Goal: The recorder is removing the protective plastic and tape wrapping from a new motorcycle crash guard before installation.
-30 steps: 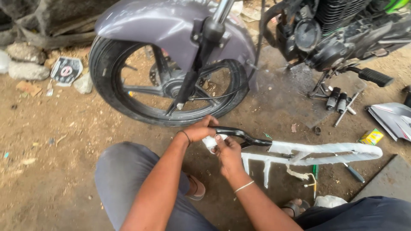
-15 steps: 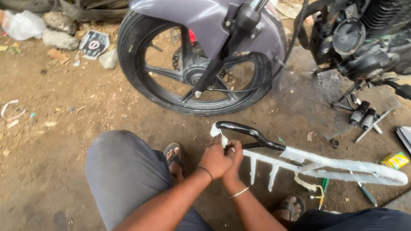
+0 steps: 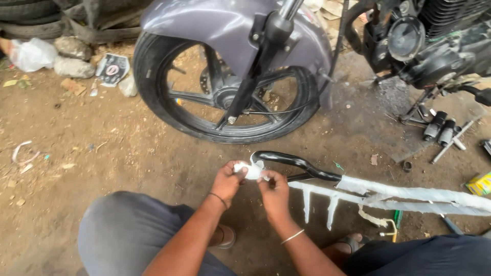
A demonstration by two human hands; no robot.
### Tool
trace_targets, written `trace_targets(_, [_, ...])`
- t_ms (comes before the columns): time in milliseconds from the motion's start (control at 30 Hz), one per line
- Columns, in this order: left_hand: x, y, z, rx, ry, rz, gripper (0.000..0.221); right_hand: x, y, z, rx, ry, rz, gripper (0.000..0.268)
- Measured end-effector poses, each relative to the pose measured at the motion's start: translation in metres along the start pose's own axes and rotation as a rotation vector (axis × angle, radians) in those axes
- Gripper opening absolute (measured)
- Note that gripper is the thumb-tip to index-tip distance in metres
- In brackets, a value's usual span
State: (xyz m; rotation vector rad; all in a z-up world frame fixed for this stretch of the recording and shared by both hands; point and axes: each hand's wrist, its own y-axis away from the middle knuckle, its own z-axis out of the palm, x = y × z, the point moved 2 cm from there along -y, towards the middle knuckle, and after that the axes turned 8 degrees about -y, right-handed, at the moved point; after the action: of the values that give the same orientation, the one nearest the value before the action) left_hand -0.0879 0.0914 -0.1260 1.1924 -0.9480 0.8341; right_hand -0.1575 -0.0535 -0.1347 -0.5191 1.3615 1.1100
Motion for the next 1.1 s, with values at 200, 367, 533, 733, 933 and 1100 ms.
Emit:
trace_targets(200, [0.014, -0.007, 0.001, -0.191, -0.064, 0.041, 0.029, -0.034, 0.006, 0.025, -0.138, 0.336, -0.427, 0.035])
trace_targets(367, [-0.016, -0.003, 0.028, 0.467, -0.276, 0.349, 0.047, -0.034, 0.001, 0.034, 0.034, 0.406, -0.216, 0.018])
trace_targets(533, [0.029, 0.02, 0.042, 0.337, -0.2, 0.001, 0.06, -0.011, -0.003, 0.029, -0.114, 0.31, -0.346, 0.013])
trace_targets(733, [-0.005, -0.038, 0.011, 0.173, 0.019, -0.004, 0.038, 0.022, -0.032, 0.004, -0.168, -0.006, 0.025, 0.018])
trace_targets(933, [-0.036, -0.118, 0.019, -0.132, 0.126, 0.046, 0.032, -0.007, -0.061, -0.005, -0.057, 0.055, -0.12, 0.039])
trace_targets(1100, [-0.034, -0.154, 0.042, -0.493, 0.226, -0.031, 0.041, -0.041, -0.079, 0.009, -0.214, 0.008, 0.013, 0.071])
